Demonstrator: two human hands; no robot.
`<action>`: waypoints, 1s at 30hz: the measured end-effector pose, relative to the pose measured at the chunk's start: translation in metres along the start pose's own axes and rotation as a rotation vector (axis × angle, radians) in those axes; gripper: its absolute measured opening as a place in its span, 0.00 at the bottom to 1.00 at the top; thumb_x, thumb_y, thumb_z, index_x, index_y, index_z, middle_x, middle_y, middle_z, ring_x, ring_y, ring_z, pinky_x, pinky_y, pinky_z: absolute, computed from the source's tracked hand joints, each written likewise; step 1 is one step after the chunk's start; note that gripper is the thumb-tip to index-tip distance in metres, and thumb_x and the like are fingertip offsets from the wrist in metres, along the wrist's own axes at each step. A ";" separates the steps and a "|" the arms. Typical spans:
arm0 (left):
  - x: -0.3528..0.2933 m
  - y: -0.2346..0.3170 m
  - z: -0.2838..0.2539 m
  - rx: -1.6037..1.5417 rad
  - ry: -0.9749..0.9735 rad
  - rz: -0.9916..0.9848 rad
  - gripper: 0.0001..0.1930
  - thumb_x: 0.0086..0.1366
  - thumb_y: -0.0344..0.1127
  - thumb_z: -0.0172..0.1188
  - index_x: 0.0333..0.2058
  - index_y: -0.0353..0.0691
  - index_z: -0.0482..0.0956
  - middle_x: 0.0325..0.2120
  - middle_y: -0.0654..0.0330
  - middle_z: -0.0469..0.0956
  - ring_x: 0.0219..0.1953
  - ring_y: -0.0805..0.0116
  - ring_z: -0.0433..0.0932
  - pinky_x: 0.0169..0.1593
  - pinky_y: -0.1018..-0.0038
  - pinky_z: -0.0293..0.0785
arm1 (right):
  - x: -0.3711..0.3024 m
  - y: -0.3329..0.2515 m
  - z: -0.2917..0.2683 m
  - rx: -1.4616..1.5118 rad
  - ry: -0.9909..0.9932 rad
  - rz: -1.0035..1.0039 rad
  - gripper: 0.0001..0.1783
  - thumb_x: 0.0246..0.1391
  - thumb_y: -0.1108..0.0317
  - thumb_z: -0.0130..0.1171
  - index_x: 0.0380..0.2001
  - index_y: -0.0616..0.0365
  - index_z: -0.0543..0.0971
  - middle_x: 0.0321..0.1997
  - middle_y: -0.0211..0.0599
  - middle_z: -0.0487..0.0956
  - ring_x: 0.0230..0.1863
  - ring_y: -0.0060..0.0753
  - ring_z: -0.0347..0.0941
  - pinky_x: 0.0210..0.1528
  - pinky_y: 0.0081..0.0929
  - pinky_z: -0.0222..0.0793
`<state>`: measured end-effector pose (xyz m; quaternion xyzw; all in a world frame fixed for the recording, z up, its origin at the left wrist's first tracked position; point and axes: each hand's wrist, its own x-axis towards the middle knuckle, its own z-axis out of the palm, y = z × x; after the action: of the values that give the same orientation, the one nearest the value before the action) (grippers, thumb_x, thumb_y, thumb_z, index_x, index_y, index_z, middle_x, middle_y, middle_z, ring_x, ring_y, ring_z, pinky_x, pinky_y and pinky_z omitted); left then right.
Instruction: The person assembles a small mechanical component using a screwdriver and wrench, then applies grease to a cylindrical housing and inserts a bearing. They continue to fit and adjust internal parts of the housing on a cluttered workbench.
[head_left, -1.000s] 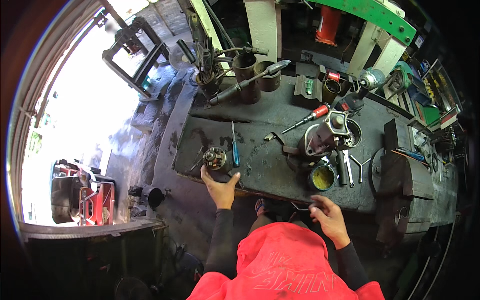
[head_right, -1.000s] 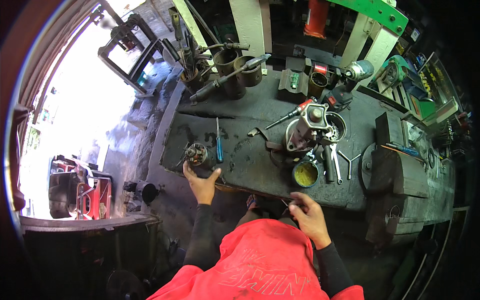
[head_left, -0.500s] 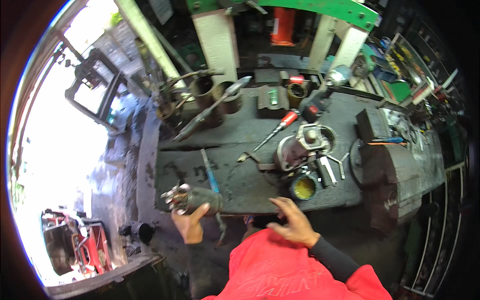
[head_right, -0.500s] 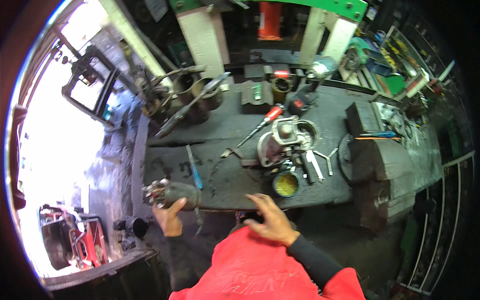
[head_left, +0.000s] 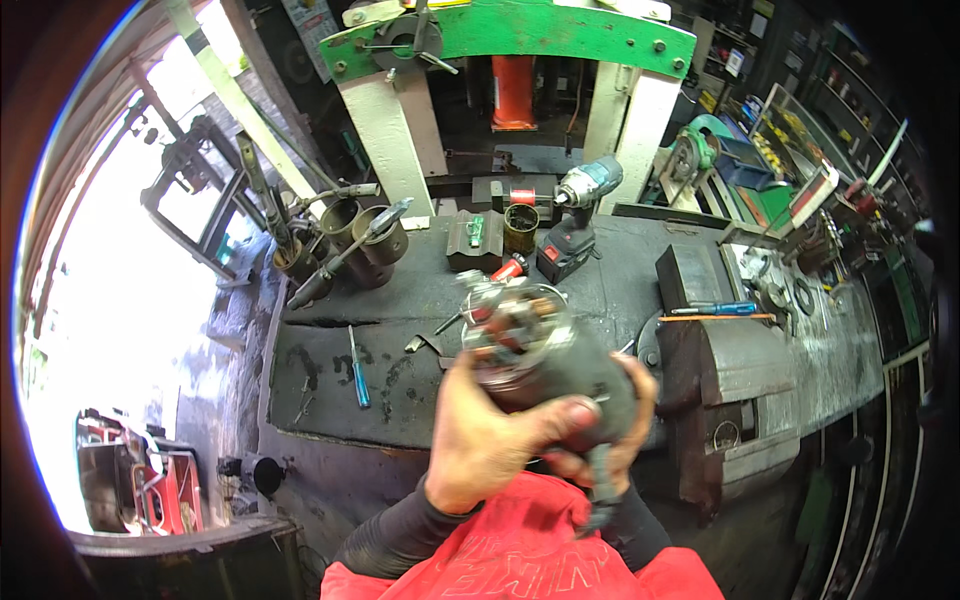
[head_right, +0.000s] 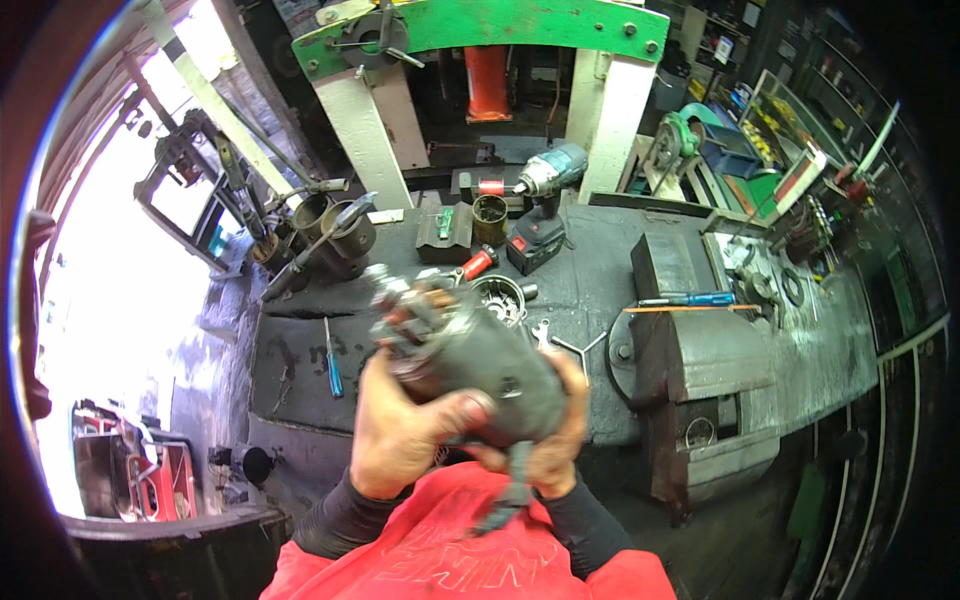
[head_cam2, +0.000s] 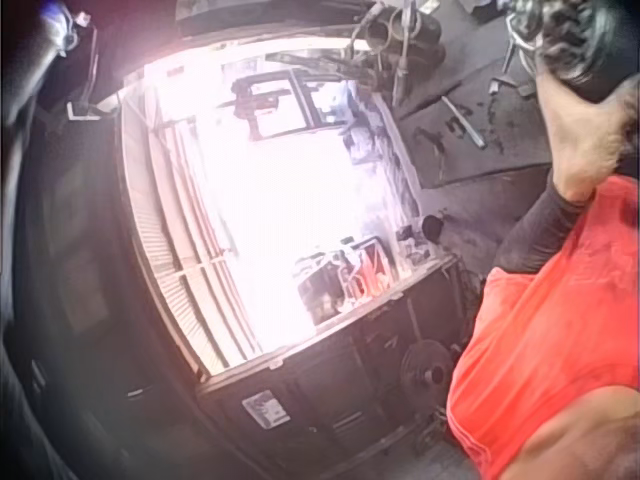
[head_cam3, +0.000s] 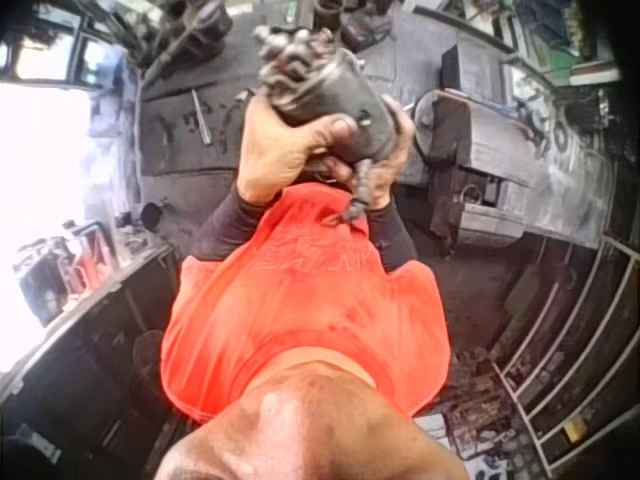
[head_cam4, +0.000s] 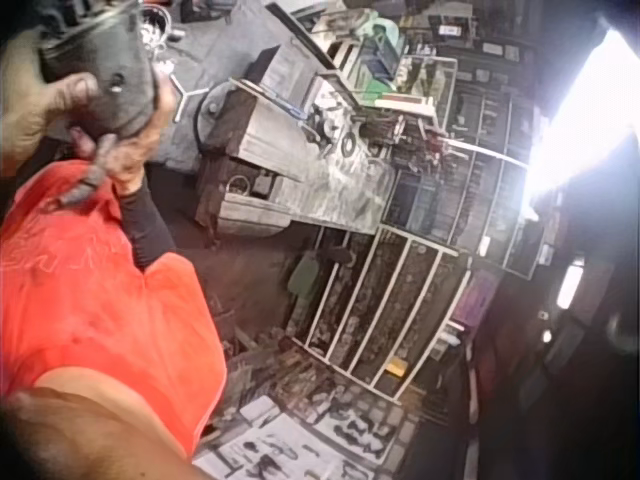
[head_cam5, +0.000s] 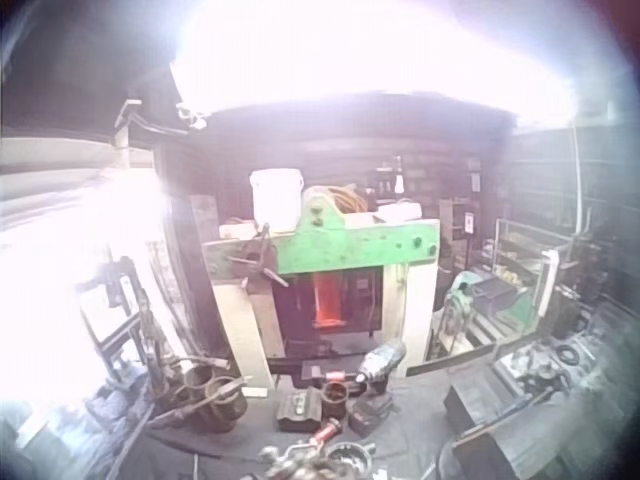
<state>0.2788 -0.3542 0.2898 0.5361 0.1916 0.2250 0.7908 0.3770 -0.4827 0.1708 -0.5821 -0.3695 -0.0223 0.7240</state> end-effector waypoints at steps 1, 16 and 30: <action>0.004 -0.008 0.009 -0.053 -0.088 0.059 0.45 0.53 0.40 0.89 0.63 0.28 0.72 0.57 0.52 0.81 0.57 0.63 0.82 0.63 0.63 0.79 | 0.001 -0.004 -0.015 0.187 0.080 0.125 0.75 0.27 0.44 0.93 0.75 0.58 0.59 0.66 0.48 0.76 0.63 0.46 0.79 0.65 0.47 0.79; 0.113 -0.083 -0.080 0.942 0.112 0.304 0.40 0.45 0.34 0.78 0.60 0.37 0.77 0.53 0.47 0.83 0.59 0.49 0.83 0.64 0.61 0.77 | -0.034 0.006 -0.105 0.746 0.311 0.630 0.59 0.36 0.37 0.75 0.70 0.58 0.70 0.62 0.50 0.79 0.47 0.51 0.80 0.30 0.39 0.75; 0.182 -0.020 -0.153 0.878 -0.898 0.329 0.64 0.42 0.28 0.80 0.79 0.40 0.55 0.77 0.46 0.61 0.80 0.48 0.59 0.82 0.60 0.55 | -0.105 0.018 -0.071 1.015 0.241 0.879 0.61 0.38 0.42 0.78 0.77 0.46 0.65 0.75 0.43 0.73 0.66 0.54 0.76 0.48 0.55 0.86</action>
<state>0.3489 -0.1416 0.2060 0.8737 -0.1682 -0.0020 0.4565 0.3454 -0.5798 0.0934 -0.2600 0.0198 0.3852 0.8852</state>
